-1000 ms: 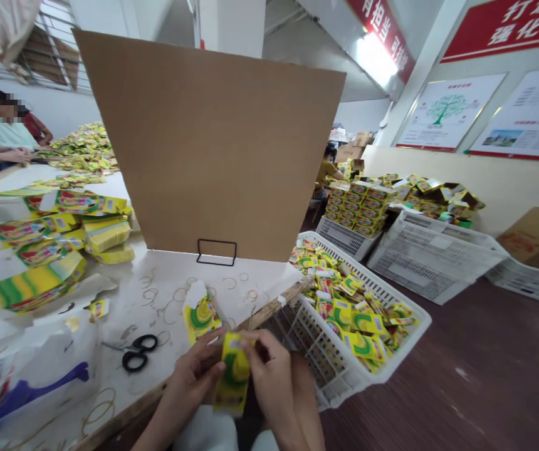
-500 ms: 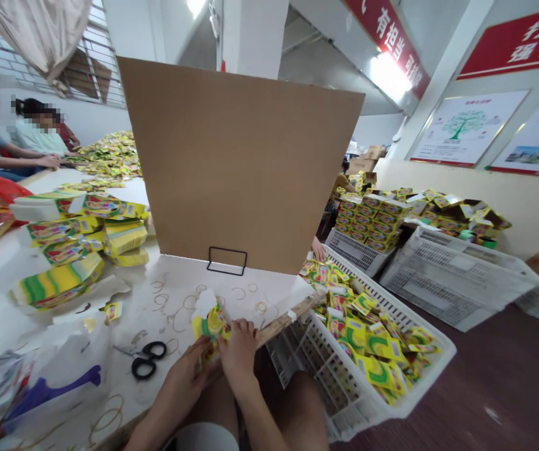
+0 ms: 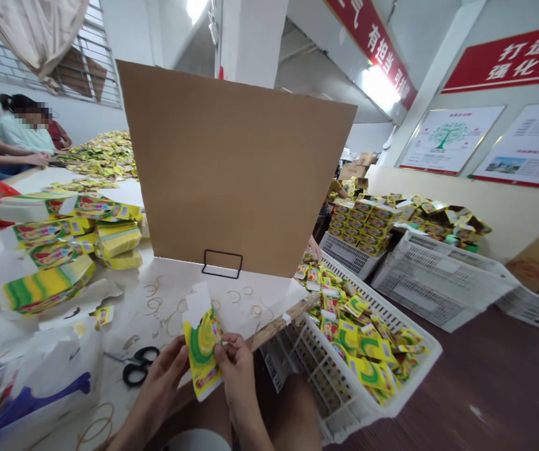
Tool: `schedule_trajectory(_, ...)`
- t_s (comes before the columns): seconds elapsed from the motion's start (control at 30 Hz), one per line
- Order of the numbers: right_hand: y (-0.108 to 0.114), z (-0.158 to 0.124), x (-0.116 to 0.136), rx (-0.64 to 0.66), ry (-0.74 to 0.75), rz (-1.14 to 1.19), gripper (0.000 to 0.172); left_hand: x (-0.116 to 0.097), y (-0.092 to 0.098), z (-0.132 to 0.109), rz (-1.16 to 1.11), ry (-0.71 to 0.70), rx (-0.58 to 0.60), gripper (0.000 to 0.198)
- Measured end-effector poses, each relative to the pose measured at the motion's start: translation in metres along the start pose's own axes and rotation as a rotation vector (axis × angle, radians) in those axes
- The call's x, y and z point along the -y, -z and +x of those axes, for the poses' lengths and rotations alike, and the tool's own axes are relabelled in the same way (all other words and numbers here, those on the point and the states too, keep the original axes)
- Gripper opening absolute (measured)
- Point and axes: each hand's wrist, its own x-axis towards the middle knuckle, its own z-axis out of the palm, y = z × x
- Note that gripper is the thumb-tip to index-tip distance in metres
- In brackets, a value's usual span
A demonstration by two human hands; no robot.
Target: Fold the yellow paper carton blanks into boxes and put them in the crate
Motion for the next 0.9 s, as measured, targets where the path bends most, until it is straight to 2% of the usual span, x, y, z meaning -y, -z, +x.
schedule_trajectory(0.13, -0.002, -0.018, 0.001, 0.071, -0.108, 0.392, 0.041, -0.007, -0.012, -0.01, -0.209, 0.135, 0.131, 0.063)
schedule_trajectory(0.23, -0.002, -0.023, 0.002, 0.095, -0.071, 0.44, 0.035, -0.008, -0.021, -0.016, -0.295, 0.169, 0.182, 0.059)
schedule_trajectory(0.4, 0.006, -0.024, 0.001, 0.016, 0.014, 0.14, 0.041, -0.007, -0.028, -0.017, -0.232, 0.0, 0.202, 0.046)
schedule_trajectory(0.6, 0.012, -0.032, 0.005, -0.009, -0.003, -0.116, 0.044, 0.004, -0.024, -0.01, -0.072, 0.041, 0.093, 0.049)
schedule_trajectory(0.77, 0.014, -0.036, 0.0, -0.162, 0.078, -0.315, 0.041, 0.011, -0.027, -0.008, 0.123, -0.002, 0.087, 0.057)
schedule_trajectory(0.9, 0.021, -0.036, 0.003, -0.117, 0.156, -0.347, 0.037, 0.007, -0.031, -0.013, 0.122, -0.051, 0.162, 0.071)
